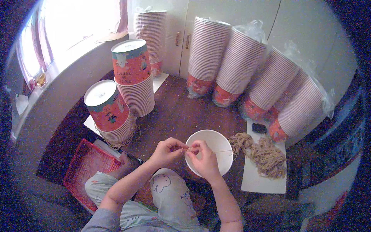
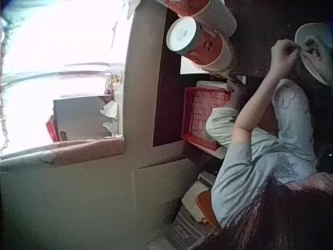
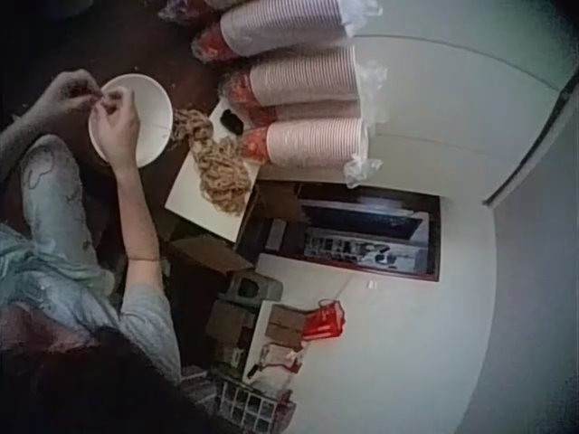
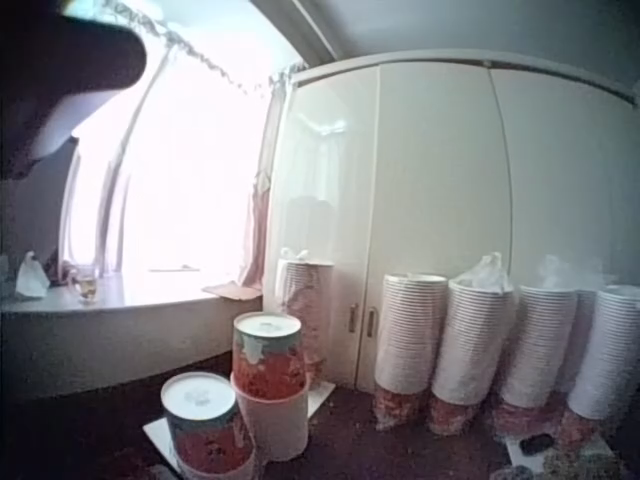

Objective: Tie string handles through holes in paper cups and stack the finished products.

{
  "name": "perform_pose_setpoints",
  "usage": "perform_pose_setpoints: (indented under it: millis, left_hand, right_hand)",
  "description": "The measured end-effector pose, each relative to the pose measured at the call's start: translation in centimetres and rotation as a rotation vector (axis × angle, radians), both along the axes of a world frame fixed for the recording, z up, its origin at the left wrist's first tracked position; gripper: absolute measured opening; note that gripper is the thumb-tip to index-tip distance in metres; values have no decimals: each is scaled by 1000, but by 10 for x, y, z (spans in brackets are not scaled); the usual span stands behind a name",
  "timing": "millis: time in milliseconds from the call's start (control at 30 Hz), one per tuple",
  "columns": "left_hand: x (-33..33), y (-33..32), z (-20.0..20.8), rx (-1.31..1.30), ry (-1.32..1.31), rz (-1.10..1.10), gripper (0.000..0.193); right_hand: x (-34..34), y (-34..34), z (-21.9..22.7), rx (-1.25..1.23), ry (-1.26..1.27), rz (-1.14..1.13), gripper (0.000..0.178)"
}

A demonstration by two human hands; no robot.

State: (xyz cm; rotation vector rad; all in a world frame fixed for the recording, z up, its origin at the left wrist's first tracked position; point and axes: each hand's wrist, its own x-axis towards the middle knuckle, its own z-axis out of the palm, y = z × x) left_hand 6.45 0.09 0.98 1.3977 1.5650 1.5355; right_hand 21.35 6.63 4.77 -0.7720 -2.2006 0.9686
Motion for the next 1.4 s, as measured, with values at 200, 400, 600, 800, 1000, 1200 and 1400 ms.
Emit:
perform_pose_setpoints:
  millis: [200,400,600,800,1000,1200,1400]
  left_hand:
    - [0,-1,5,-20,-68,-96,10]
    - [-3,-2,7,-81,-704,-317,12]
    - [-6,-3,2,-178,-917,-401,16]
    - [-3,-4,9,-172,-980,-383,16]
    - [5,-4,23,-117,-958,-367,16]
    - [6,-3,26,-140,-959,-353,15]
    - [4,-6,34,-193,-870,-368,18]
  right_hand:
    - [1,1,-1,19,55,11,25]
    - [3,2,2,-21,-84,89,29]
    - [5,13,-3,413,-39,93,32]
    - [16,12,6,-165,-132,101,31]
    - [9,-4,17,246,160,108,16]
    - [7,5,9,412,247,164,13]
    - [9,4,9,414,157,85,8]
